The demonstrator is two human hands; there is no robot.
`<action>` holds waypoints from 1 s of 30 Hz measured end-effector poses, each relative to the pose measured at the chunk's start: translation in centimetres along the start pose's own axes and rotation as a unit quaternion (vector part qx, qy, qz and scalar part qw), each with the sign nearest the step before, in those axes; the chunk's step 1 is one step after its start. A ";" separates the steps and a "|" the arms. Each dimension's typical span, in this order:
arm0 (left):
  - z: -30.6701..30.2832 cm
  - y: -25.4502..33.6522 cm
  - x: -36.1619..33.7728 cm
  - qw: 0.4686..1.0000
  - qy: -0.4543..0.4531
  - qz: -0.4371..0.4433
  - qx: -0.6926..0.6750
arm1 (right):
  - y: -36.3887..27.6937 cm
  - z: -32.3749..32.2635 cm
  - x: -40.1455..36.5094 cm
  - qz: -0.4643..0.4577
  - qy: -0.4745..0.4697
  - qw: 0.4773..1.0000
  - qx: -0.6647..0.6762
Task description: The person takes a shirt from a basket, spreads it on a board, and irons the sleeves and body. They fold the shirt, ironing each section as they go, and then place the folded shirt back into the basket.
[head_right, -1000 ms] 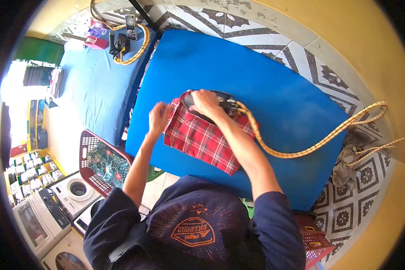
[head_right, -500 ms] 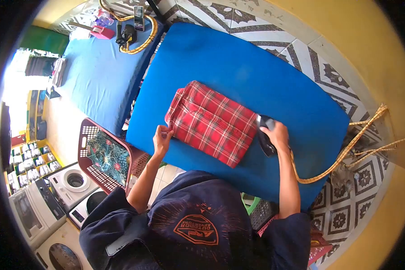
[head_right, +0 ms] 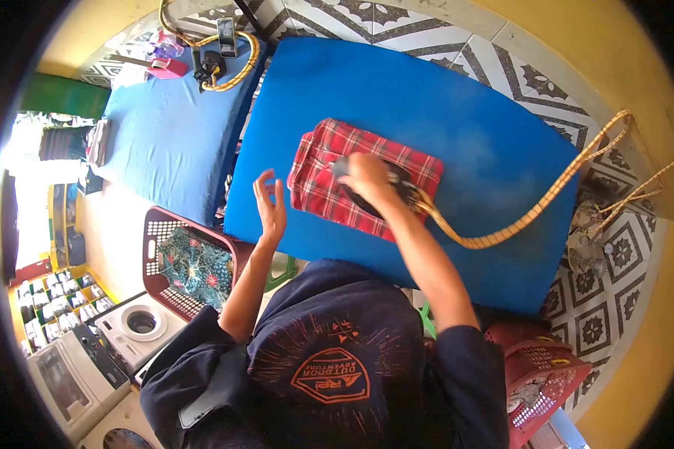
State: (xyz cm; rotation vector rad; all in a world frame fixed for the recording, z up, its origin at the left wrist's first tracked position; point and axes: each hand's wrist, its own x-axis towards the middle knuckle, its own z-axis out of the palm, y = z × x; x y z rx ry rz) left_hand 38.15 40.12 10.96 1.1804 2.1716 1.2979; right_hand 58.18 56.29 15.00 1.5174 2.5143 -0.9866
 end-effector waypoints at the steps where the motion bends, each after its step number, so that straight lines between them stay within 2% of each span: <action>1: -0.4 2.2 1.1 0.999 0.019 0.049 -0.012 | -1.9 2.5 1.4 -0.028 -0.001 1.000 -0.007; 2: -0.7 4.0 2.1 0.998 0.018 0.052 -0.013 | -4.0 4.5 2.4 -0.028 0.001 0.999 -0.026; 4: -0.4 7.1 3.9 0.983 0.017 0.164 -0.085 | -7.0 6.8 3.6 -0.035 0.001 0.998 -0.049; 7: 1.6 9.3 4.7 0.966 0.007 0.228 -0.123 | -7.0 7.1 3.0 -0.042 -0.012 0.998 -0.051; 9: 3.6 8.0 4.2 0.953 -0.027 0.289 -0.092 | -4.2 5.8 1.3 -0.015 -0.001 1.000 -0.027; 11: 5.2 5.6 2.7 0.942 -0.129 0.310 -0.016 | -0.7 1.3 -3.3 -0.020 0.040 0.999 0.007; 13: 7.3 0.6 0.9 0.902 -0.243 0.305 0.188 | 5.2 -0.5 -6.8 0.161 0.047 0.986 0.005; 14: 7.9 -2.1 0.1 0.886 -0.247 0.291 0.264 | 9.1 -0.7 -8.6 0.189 0.067 0.980 0.014; 15: 8.1 -5.0 -0.5 0.879 -0.259 0.290 0.276 | 13.2 -0.5 -10.5 0.216 0.088 0.972 0.023; 17: 8.6 -2.8 -0.7 0.880 -0.222 0.284 0.309 | 19.7 0.0 -15.5 0.227 0.209 0.951 0.028; 19: 9.8 2.1 0.3 0.887 -0.234 0.314 0.246 | 22.9 -2.7 -19.0 0.294 0.147 0.943 0.054; 20: 11.5 4.8 1.2 0.885 -0.263 0.342 0.175 | 22.3 -3.8 -19.9 0.287 0.146 0.945 0.054; 21: 15.8 6.9 2.1 0.883 -0.291 0.345 0.126 | 21.0 -5.4 -20.5 0.185 0.318 0.927 -0.074; 22: 20.4 8.2 3.0 0.876 -0.322 0.351 0.069 | 19.6 -5.7 -21.2 0.081 0.477 0.853 -0.197; 23: 24.0 8.5 3.3 0.881 -0.337 0.312 0.113 | 19.4 -4.1 -21.3 0.125 0.449 0.883 -0.051; 24: 26.6 9.0 3.6 0.882 -0.351 0.272 0.155 | 21.3 -0.3 -21.0 0.158 0.423 0.890 0.056; 25: 27.9 10.3 4.3 0.883 -0.348 0.274 0.159 | 21.7 3.5 -20.7 0.167 0.368 0.876 0.263; 26: 28.6 11.9 4.8 0.828 -0.437 0.244 0.251 | 19.7 5.3 -20.2 0.219 0.282 0.853 0.381; 27: 29.3 13.0 5.4 0.758 -0.517 0.208 0.339 | 18.6 7.2 -19.7 0.243 0.199 0.858 0.407; 28: 30.7 12.6 6.1 0.719 -0.548 0.212 0.370 | 18.3 10.8 -18.7 0.235 0.184 0.845 0.444; 29: 31.0 13.0 7.0 0.718 -0.546 0.212 0.375 | 18.1 13.3 -18.1 0.209 0.185 0.821 0.498; 30: 30.7 13.1 8.0 0.700 -0.554 0.266 0.363 | 19.2 14.4 -17.2 0.196 0.176 0.839 0.476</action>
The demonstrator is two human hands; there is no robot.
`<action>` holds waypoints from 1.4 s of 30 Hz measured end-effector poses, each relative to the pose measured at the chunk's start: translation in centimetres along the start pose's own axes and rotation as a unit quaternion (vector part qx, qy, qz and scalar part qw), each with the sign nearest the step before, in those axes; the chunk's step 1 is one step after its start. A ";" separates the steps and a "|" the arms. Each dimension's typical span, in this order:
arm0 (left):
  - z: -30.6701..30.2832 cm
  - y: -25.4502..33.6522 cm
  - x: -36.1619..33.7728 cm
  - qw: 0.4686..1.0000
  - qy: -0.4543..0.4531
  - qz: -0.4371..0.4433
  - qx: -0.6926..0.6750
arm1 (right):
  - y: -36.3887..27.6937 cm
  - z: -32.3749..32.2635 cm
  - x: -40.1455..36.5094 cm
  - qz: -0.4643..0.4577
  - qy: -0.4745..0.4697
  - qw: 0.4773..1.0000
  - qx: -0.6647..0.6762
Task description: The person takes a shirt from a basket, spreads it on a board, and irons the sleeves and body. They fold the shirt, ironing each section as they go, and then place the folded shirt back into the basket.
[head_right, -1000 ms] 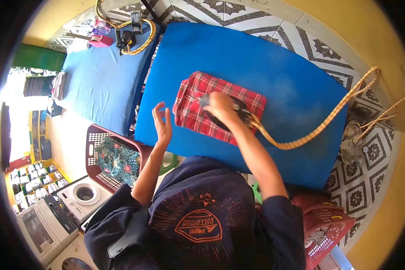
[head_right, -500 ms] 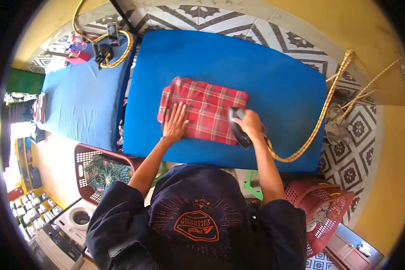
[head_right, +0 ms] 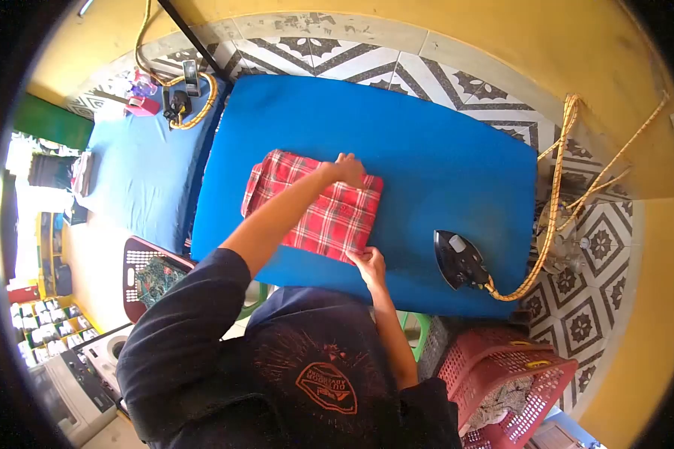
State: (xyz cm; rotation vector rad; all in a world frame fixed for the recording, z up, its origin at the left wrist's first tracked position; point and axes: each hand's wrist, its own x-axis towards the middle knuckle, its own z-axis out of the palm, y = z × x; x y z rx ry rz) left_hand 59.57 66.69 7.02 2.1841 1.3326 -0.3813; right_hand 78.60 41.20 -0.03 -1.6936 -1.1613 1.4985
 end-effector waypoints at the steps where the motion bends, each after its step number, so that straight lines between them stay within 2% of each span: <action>1: -0.7 -1.0 -0.4 0.998 0.003 0.053 0.025 | 0.8 0.3 0.7 -0.011 -0.012 1.000 -0.025; 2: -3.1 -2.2 -1.7 0.992 0.060 0.104 0.039 | -2.6 -0.1 -0.3 -0.010 0.008 0.999 0.037; 3: -6.0 -3.3 -3.7 0.978 0.136 0.158 -0.021 | -8.6 -1.0 -1.4 -0.012 0.030 0.995 0.098; 4: -9.0 -3.8 -6.4 0.951 0.208 0.211 -0.084 | -11.2 -2.6 -0.9 -0.127 0.082 0.988 0.025; 5: -12.6 -2.9 -10.2 0.939 0.252 0.199 -0.125 | -13.2 -4.2 -0.8 -0.236 0.135 0.961 -0.051; 7: -18.0 -1.2 -16.8 0.904 0.325 0.198 -0.195 | -23.4 -6.5 -4.5 -0.290 0.198 0.936 -0.023; 8: -20.2 0.5 -20.6 0.927 0.314 0.112 -0.172 | -25.6 -7.8 -5.6 -0.343 0.200 0.916 -0.064; 9: -19.5 0.0 -21.7 0.885 0.380 0.148 -0.226 | -27.2 -9.0 -6.6 -0.396 0.201 0.890 -0.107; 10: -19.1 -0.2 -22.9 0.865 0.409 0.186 -0.223 | -28.6 -9.6 -7.9 -0.427 0.194 0.871 -0.143; 11: -18.0 -0.2 -23.6 0.863 0.407 0.196 -0.226 | -28.4 -9.6 -8.3 -0.426 0.203 0.869 -0.149; 13: -14.4 -0.2 -23.7 0.835 0.479 0.202 -0.180 | -26.8 -9.4 -8.8 -0.449 0.174 0.852 -0.205; 14: -12.0 0.1 -23.5 0.834 0.477 0.207 -0.185 | -25.2 -9.1 -8.5 -0.437 0.174 0.855 -0.218; 16: -5.9 0.3 -23.0 0.817 0.485 0.128 -0.284 | -21.3 -8.4 -8.3 -0.393 0.160 0.871 -0.249; 17: -1.9 -0.2 -22.7 0.824 0.480 0.102 -0.282 | -18.9 -8.1 -8.1 -0.374 0.152 0.876 -0.265; 19: 5.4 -0.9 -23.2 0.837 0.452 0.031 -0.307 | -14.9 -7.7 -8.5 -0.338 0.066 0.887 -0.306; 20: 8.6 -0.9 -23.6 0.840 0.429 -0.013 -0.333 | -14.9 -8.2 -9.3 -0.280 -0.030 0.893 -0.350; 21: 12.2 -1.3 -24.2 0.816 0.388 -0.077 -0.422 | -14.5 -9.2 -8.9 -0.278 -0.033 0.894 -0.350; 22: 14.5 -1.5 -24.5 0.780 0.341 -0.140 -0.506 | -13.9 -11.0 -8.2 -0.314 0.057 0.872 -0.372; 23: 14.9 -1.3 -24.4 0.779 0.339 -0.142 -0.508 | -13.5 -13.0 -7.3 -0.348 0.147 0.840 -0.391; 25: 15.5 -0.2 -24.4 0.802 0.325 -0.177 -0.468 | -13.8 -17.5 -5.2 -0.283 0.331 0.757 -0.487; 26: 15.3 0.4 -23.9 0.802 0.326 -0.180 -0.468 | -12.0 -20.2 -3.8 -0.228 0.302 0.792 -0.479; 27: 14.9 1.0 -23.1 0.818 0.374 -0.167 -0.403 | -9.5 -22.3 -2.3 -0.171 0.272 0.823 -0.469; 28: 14.4 1.6 -22.2 0.830 0.419 -0.151 -0.336 | -8.5 -23.5 -1.5 -0.171 0.270 0.824 -0.469; 29: 13.8 2.1 -21.3 0.830 0.419 -0.152 -0.337 | -7.9 -24.5 -0.8 -0.143 0.193 0.842 -0.483; 30: 13.2 2.6 -20.6 0.843 0.410 -0.104 -0.334 | -7.9 -24.9 -0.4 -0.114 0.113 0.855 -0.494; 31: 12.6 3.1 -19.8 0.854 0.399 -0.057 -0.330 | -8.0 -25.3 0.1 -0.114 0.110 0.855 -0.494; 33: 11.7 5.2 -18.2 0.854 0.362 -0.047 -0.371 | -9.0 -25.6 0.5 -0.042 0.059 0.889 -0.453; 34: 11.1 6.1 -17.3 0.852 0.326 -0.033 -0.409 | -9.2 -25.3 0.7 -0.069 0.071 0.886 -0.452; 39: 10.8 7.0 -13.5 0.870 0.317 -0.042 -0.374 | -8.7 -25.8 1.4 -0.057 0.051 0.880 -0.468; 41: 10.8 6.5 -14.7 0.844 0.353 -0.083 -0.394 | -8.7 -26.2 2.1 -0.072 0.044 0.878 -0.472; 42: 11.6 5.8 -15.8 0.836 0.397 -0.106 -0.364 | -8.6 -26.3 2.3 -0.061 0.031 0.893 -0.444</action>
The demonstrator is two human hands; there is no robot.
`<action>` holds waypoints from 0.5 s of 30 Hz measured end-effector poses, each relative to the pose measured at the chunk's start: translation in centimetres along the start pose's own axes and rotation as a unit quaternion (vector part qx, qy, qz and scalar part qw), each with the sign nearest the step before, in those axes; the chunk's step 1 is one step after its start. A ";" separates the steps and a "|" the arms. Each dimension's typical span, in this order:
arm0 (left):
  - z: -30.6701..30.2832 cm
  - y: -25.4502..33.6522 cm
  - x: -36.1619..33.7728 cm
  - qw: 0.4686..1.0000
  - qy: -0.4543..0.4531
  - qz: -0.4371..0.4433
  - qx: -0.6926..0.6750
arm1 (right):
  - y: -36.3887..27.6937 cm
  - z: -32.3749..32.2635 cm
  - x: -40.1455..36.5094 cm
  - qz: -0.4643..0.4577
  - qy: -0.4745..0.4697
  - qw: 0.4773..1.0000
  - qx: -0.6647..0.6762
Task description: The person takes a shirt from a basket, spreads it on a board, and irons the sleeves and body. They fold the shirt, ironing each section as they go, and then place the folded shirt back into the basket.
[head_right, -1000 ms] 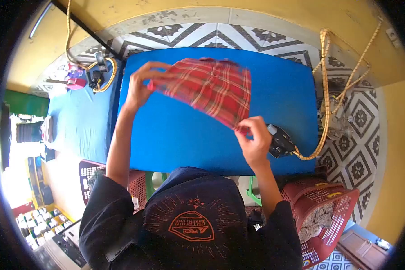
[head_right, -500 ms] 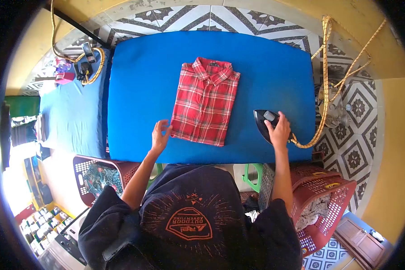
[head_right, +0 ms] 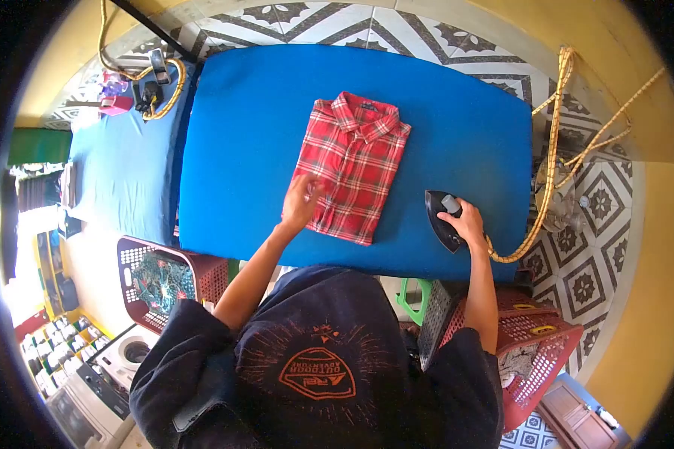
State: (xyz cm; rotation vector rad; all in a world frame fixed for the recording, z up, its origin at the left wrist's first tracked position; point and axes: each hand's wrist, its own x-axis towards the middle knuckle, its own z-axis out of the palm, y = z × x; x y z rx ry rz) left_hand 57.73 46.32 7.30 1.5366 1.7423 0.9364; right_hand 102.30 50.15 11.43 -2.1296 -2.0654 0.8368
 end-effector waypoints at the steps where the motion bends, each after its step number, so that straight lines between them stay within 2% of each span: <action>1: -1.4 -1.1 -1.2 0.998 0.050 0.007 0.027 | 0.1 0.1 0.2 0.007 -0.015 0.999 0.032; 2: -2.9 -1.8 -2.4 0.994 0.083 0.016 0.073 | 0.2 0.2 0.8 0.008 -0.023 0.999 0.048; 3: -3.7 -3.0 -3.9 0.989 0.121 -0.015 0.081 | -0.8 0.1 1.6 0.001 -0.023 0.999 0.047; 5: -4.4 -5.0 -5.6 0.986 0.132 -0.053 0.084 | -4.7 -0.8 3.1 0.014 -0.036 0.999 0.013; 7: -5.3 -4.8 -7.2 0.992 0.029 -0.123 -0.009 | -11.1 -1.8 5.8 -0.034 -0.048 0.997 0.044; 8: -5.4 -4.9 -7.3 0.995 0.036 -0.087 0.013 | -15.9 -2.7 6.9 -0.064 -0.064 0.995 0.039; 10: -5.4 -4.2 -7.2 0.993 0.055 -0.100 0.031 | -21.5 -0.9 10.6 -0.168 -0.065 0.984 -0.012; 11: -5.4 -3.8 -7.2 0.990 0.073 -0.112 0.049 | -25.3 -0.7 11.7 -0.155 -0.087 0.980 -0.090; 13: -4.7 -3.7 -7.7 0.991 0.096 -0.094 0.007 | -27.6 4.4 15.5 -0.257 -0.057 0.959 -0.108; 14: -4.5 -3.8 -7.7 0.990 0.116 -0.075 -0.036 | -27.8 7.5 17.5 -0.286 -0.058 0.951 -0.105; 15: -4.5 -4.0 -7.4 0.989 0.119 -0.075 -0.036 | -29.6 7.4 18.3 -0.277 -0.065 0.949 -0.140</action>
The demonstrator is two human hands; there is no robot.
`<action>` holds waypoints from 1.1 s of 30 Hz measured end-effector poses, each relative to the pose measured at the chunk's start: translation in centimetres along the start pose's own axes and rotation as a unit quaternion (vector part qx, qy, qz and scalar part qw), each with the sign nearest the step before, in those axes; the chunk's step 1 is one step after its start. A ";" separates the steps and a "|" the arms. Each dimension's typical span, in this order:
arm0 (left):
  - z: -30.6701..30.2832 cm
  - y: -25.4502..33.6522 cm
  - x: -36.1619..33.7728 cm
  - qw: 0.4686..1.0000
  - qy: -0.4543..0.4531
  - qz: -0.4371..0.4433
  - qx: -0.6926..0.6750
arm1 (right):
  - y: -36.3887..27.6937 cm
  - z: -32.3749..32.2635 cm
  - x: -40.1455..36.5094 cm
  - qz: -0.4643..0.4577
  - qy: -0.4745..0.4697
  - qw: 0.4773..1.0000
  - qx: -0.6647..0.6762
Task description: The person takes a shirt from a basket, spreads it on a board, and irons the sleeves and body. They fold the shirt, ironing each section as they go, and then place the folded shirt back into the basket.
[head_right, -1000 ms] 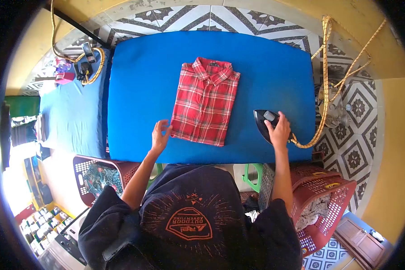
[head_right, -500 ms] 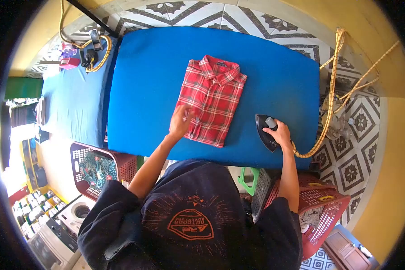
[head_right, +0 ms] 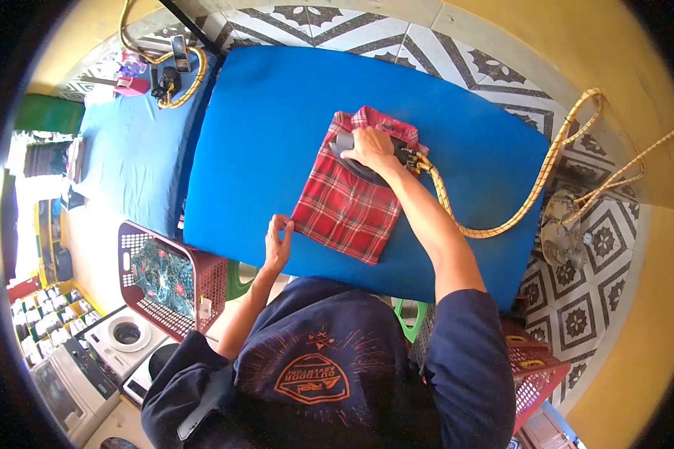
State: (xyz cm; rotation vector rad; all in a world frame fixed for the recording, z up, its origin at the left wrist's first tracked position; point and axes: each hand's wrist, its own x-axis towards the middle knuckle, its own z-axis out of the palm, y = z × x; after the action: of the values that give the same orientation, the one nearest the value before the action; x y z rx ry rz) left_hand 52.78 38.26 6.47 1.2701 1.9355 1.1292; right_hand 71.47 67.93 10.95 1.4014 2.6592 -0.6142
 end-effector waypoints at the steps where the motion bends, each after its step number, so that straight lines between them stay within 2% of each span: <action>1: 0.0 -0.2 0.1 0.999 -0.004 -0.031 0.024 | -0.6 -0.8 1.1 0.028 0.037 0.999 0.024; 2: -0.2 -0.5 -0.7 0.996 -0.012 -0.069 0.048 | -1.1 -0.7 1.6 0.058 0.068 0.995 0.050; 3: 0.1 -0.8 -0.7 0.995 -0.005 -0.068 0.070 | -1.2 -0.8 2.8 0.112 0.036 0.992 0.054; 4: 0.6 -0.9 -0.3 0.995 0.002 -0.070 0.068 | -1.5 -1.0 3.5 0.114 0.028 0.992 0.045; 6: 0.9 -1.3 -0.6 0.989 0.002 -0.097 0.111 | -1.6 -0.7 3.7 0.072 0.000 0.997 0.037; 8: 1.3 -1.5 -0.2 0.987 0.014 -0.087 0.131 | -2.0 -0.5 3.2 -0.018 -0.082 0.996 -0.010; 10: 1.6 -1.7 -0.4 0.982 0.011 -0.075 0.173 | -2.5 -0.4 3.2 -0.014 -0.081 0.997 -0.011; 12: 1.6 -1.5 -0.5 0.983 0.015 -0.078 0.168 | -3.2 -0.9 3.4 0.124 0.042 0.990 0.049; 13: 1.5 -1.4 -0.5 0.983 0.018 -0.079 0.166 | -2.3 0.0 4.4 0.147 0.060 0.986 0.045; 17: 1.2 -2.4 -0.6 0.983 0.054 -0.061 0.164 | -2.9 -0.8 4.9 0.171 0.064 0.982 0.039; 19: 0.8 -2.4 -0.8 0.989 0.025 -0.066 0.133 | -3.2 -1.0 4.6 0.173 0.041 0.983 0.038; 20: 0.6 -2.8 -1.7 0.989 0.022 -0.068 0.133 | -3.5 -1.7 4.7 0.184 -0.002 0.982 0.038; 22: 0.4 -3.5 -1.1 0.993 0.028 -0.056 0.098 | -3.5 -2.8 2.6 0.106 -0.023 0.993 0.041; 24: 0.1 -3.2 -0.8 0.995 0.023 -0.078 0.061 | -4.6 -3.2 -0.6 0.045 -0.087 0.995 0.014; 25: 0.1 -3.4 -0.7 0.995 0.016 -0.089 0.049 | -5.7 -2.8 -2.8 0.001 -0.084 0.996 0.005; 26: -0.1 -3.6 -0.8 0.994 0.007 -0.098 0.038 | -6.7 -1.9 -4.7 -0.014 -0.116 0.993 0.001; 27: 0.1 -3.8 -0.7 0.997 0.041 -0.054 0.043 | -7.6 -0.6 -6.6 -0.033 -0.121 0.992 0.002; 28: 0.1 -4.0 -0.5 0.997 0.041 -0.052 0.044 | -7.6 2.5 -7.9 -0.056 -0.122 0.991 -0.020; 30: -0.2 -4.2 -0.7 0.998 0.025 -0.058 -0.004 | -8.7 3.9 -9.8 -0.045 -0.042 0.998 0.032; 32: -0.2 -4.2 -0.9 0.998 0.023 -0.053 -0.004 | -7.8 5.0 -8.6 0.040 -0.002 0.998 0.053; 33: -0.3 -4.3 -0.6 0.999 0.025 -0.040 -0.003 | -8.1 4.7 -8.0 0.076 -0.014 0.995 0.066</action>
State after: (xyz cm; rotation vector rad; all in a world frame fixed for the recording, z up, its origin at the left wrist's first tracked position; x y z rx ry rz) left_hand 50.88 36.78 2.90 1.1608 1.9993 1.1359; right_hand 69.04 55.90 11.15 1.5983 2.5005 -0.7995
